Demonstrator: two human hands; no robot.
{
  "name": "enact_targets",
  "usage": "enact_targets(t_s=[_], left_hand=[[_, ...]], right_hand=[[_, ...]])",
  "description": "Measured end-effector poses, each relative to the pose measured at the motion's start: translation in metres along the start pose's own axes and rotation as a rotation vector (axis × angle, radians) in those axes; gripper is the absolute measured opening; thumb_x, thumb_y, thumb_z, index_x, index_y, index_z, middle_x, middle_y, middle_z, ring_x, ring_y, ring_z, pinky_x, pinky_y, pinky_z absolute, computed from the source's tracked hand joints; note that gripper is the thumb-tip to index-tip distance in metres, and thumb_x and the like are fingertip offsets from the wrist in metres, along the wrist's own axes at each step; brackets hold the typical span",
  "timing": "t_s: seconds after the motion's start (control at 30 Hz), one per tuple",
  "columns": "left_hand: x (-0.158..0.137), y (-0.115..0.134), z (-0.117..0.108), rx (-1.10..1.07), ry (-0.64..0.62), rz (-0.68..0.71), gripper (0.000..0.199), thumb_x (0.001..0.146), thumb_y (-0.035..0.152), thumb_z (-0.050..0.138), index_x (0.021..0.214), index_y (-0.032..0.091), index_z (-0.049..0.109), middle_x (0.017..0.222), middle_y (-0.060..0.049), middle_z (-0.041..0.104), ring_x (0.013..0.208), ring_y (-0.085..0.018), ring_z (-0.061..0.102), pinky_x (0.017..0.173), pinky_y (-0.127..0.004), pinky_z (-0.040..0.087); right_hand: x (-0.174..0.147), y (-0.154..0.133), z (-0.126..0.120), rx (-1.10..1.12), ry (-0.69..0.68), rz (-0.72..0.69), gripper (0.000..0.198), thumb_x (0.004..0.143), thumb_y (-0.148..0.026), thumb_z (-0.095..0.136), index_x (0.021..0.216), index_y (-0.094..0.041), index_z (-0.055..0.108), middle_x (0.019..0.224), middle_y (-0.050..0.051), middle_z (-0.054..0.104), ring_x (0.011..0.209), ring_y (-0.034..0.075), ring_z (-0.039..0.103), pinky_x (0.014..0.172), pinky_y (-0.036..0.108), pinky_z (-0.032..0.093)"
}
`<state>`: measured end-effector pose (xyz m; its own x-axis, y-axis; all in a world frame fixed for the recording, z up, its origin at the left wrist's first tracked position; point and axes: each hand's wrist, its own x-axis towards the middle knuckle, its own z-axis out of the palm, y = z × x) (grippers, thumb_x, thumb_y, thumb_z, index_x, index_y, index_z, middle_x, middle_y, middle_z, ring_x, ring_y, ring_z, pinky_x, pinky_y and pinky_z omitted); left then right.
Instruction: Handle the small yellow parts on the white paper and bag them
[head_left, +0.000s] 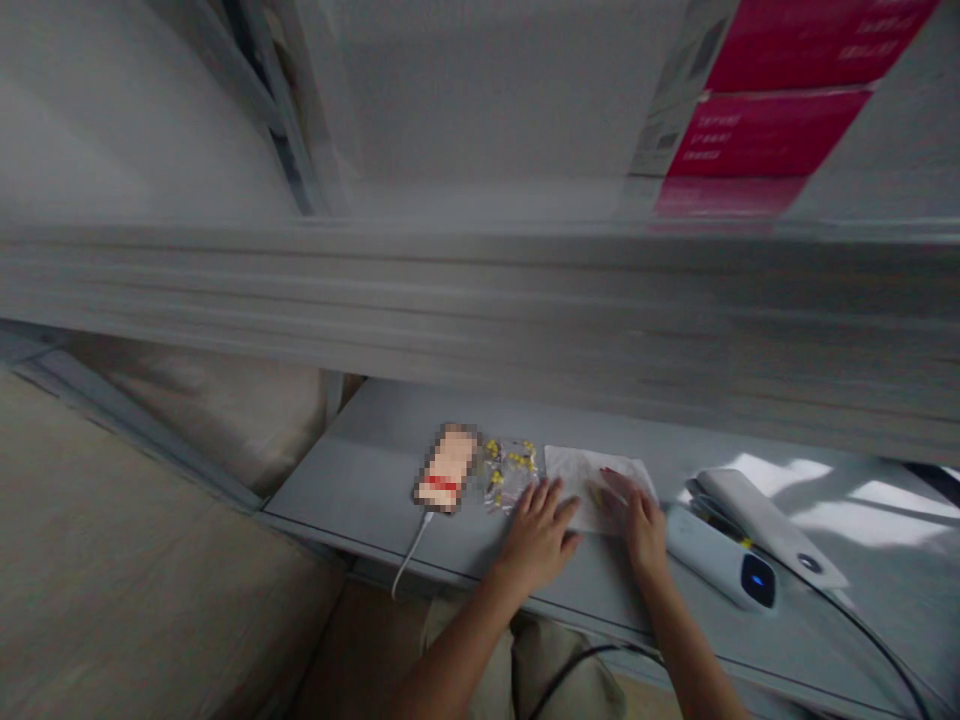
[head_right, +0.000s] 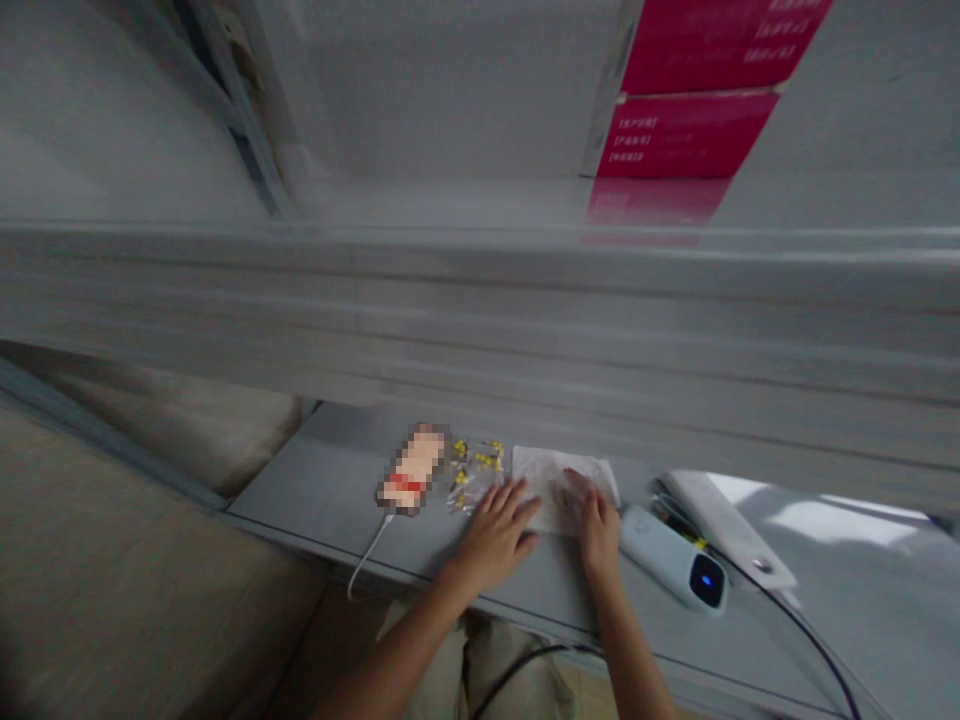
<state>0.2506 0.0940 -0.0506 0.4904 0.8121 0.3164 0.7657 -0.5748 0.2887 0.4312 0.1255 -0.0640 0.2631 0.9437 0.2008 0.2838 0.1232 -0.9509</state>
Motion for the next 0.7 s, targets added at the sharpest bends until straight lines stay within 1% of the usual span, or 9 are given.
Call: enact_targets(t_s=[0.17,0.23,0.33,0.4,0.47,0.57,0.63,0.7], left_hand=[[0.001,-0.001,-0.002,-0.031,-0.016,-0.010,0.045,0.088,0.043,0.036,0.129,0.027,0.038,0.143,-0.003,0.031,0.132,-0.020,0.024,0.109,-0.041,0.023],[0.002,0.000,-0.003,-0.043,-0.018,-0.019,0.044,0.088,0.043,0.037,0.129,0.028,0.039,0.143,-0.002,0.031,0.132,-0.020,0.024,0.109,-0.040,0.022],[0.002,0.000,-0.003,-0.059,-0.022,-0.033,0.044,0.087,0.044,0.037,0.128,0.029,0.039,0.142,-0.001,0.032,0.132,-0.020,0.025,0.109,-0.040,0.021],[0.001,0.001,-0.004,-0.060,-0.025,-0.040,0.044,0.087,0.044,0.038,0.128,0.028,0.040,0.142,-0.001,0.033,0.132,-0.019,0.025,0.109,-0.040,0.022],[0.000,0.001,-0.006,-0.055,-0.023,-0.043,0.043,0.087,0.043,0.038,0.128,0.027,0.041,0.141,-0.002,0.034,0.131,-0.020,0.026,0.109,-0.041,0.022],[0.000,0.003,-0.007,-0.036,0.003,-0.053,0.042,0.087,0.043,0.039,0.126,0.026,0.042,0.141,-0.005,0.033,0.133,-0.022,0.023,0.108,-0.046,0.022],[0.001,0.005,-0.006,-0.017,0.022,-0.057,0.039,0.087,0.041,0.039,0.122,0.024,0.045,0.140,-0.006,0.034,0.133,-0.022,0.021,0.109,-0.048,0.021],[0.002,0.009,-0.007,-0.002,0.038,-0.049,0.035,0.088,0.039,0.038,0.118,0.022,0.048,0.138,-0.006,0.038,0.133,-0.021,0.023,0.109,-0.048,0.020]], right_hand=[[-0.002,-0.007,-0.014,0.060,-0.108,0.056,0.054,0.081,-0.058,0.037,0.105,-0.018,0.064,0.113,0.008,0.062,0.110,0.025,0.053,0.100,0.039,0.035],[0.001,-0.006,-0.021,0.096,-0.125,0.101,0.052,0.081,-0.058,0.038,0.106,-0.020,0.063,0.114,0.008,0.062,0.106,0.024,0.056,0.097,0.038,0.039],[0.009,0.003,-0.033,0.176,-0.081,0.180,0.052,0.080,-0.059,0.042,0.104,-0.019,0.063,0.113,0.010,0.062,0.097,0.025,0.061,0.091,0.039,0.045],[0.016,0.010,-0.040,0.227,-0.056,0.190,0.051,0.078,-0.059,0.045,0.103,-0.018,0.063,0.114,0.011,0.061,0.098,0.025,0.060,0.091,0.040,0.045],[0.021,0.014,-0.044,0.248,-0.077,0.190,0.052,0.076,-0.060,0.048,0.102,-0.018,0.063,0.114,0.011,0.062,0.100,0.026,0.059,0.093,0.041,0.043],[0.025,0.014,-0.046,0.232,-0.094,0.200,0.052,0.073,-0.061,0.051,0.099,-0.018,0.064,0.109,0.012,0.064,0.099,0.027,0.060,0.095,0.044,0.041],[0.025,0.012,-0.045,0.197,-0.066,0.188,0.051,0.072,-0.061,0.052,0.096,-0.018,0.065,0.106,0.012,0.065,0.097,0.028,0.060,0.094,0.046,0.041],[0.023,0.010,-0.044,0.145,-0.022,0.134,0.050,0.073,-0.060,0.050,0.094,-0.018,0.067,0.102,0.012,0.066,0.094,0.029,0.061,0.091,0.046,0.044]])
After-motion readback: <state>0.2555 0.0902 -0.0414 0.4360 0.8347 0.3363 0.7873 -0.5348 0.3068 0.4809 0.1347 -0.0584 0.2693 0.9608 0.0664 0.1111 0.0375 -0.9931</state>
